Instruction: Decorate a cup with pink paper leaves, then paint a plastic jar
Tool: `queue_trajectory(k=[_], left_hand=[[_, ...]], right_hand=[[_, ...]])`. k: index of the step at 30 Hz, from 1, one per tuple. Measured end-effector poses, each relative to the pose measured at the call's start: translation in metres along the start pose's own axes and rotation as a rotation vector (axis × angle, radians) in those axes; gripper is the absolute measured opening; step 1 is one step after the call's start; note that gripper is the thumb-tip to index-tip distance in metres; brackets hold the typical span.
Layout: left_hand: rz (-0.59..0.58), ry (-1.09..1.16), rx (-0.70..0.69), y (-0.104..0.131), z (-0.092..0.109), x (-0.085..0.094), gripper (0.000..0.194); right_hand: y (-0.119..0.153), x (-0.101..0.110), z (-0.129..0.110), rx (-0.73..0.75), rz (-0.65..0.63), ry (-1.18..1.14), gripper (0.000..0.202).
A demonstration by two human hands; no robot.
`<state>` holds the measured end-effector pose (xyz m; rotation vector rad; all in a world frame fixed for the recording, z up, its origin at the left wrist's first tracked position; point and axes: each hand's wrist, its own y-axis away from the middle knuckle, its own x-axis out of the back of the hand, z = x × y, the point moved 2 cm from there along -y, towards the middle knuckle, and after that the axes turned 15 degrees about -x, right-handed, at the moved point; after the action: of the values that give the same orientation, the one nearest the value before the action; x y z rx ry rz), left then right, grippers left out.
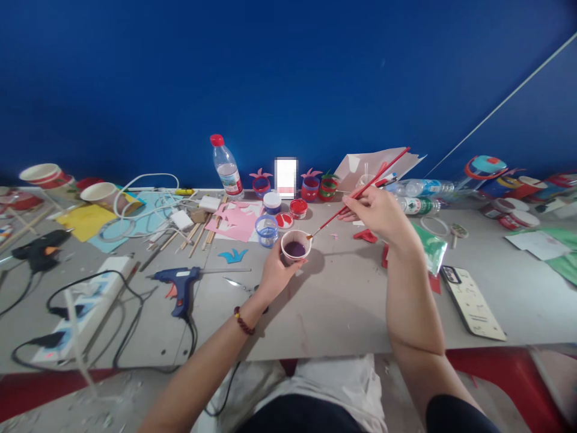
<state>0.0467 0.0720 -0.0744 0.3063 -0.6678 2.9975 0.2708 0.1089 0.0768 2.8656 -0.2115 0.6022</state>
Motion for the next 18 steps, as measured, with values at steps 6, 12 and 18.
queue_trajectory(k=[6, 12, 18], left_hand=[[-0.004, 0.005, 0.006, -0.0001, 0.0009, 0.0005, 0.058], [-0.005, 0.007, 0.006, 0.0002, 0.0027, 0.0001, 0.057], [-0.010, 0.006, 0.008, 0.0006, 0.0012, 0.0000, 0.058]], right_hand=[[0.0008, 0.0008, -0.0009, -0.017, 0.010, 0.026, 0.016], [-0.0006, 0.0022, 0.0009, -0.001, -0.001, 0.050, 0.017], [-0.0016, 0.0028, 0.0030, -0.003, 0.009, 0.048, 0.020]])
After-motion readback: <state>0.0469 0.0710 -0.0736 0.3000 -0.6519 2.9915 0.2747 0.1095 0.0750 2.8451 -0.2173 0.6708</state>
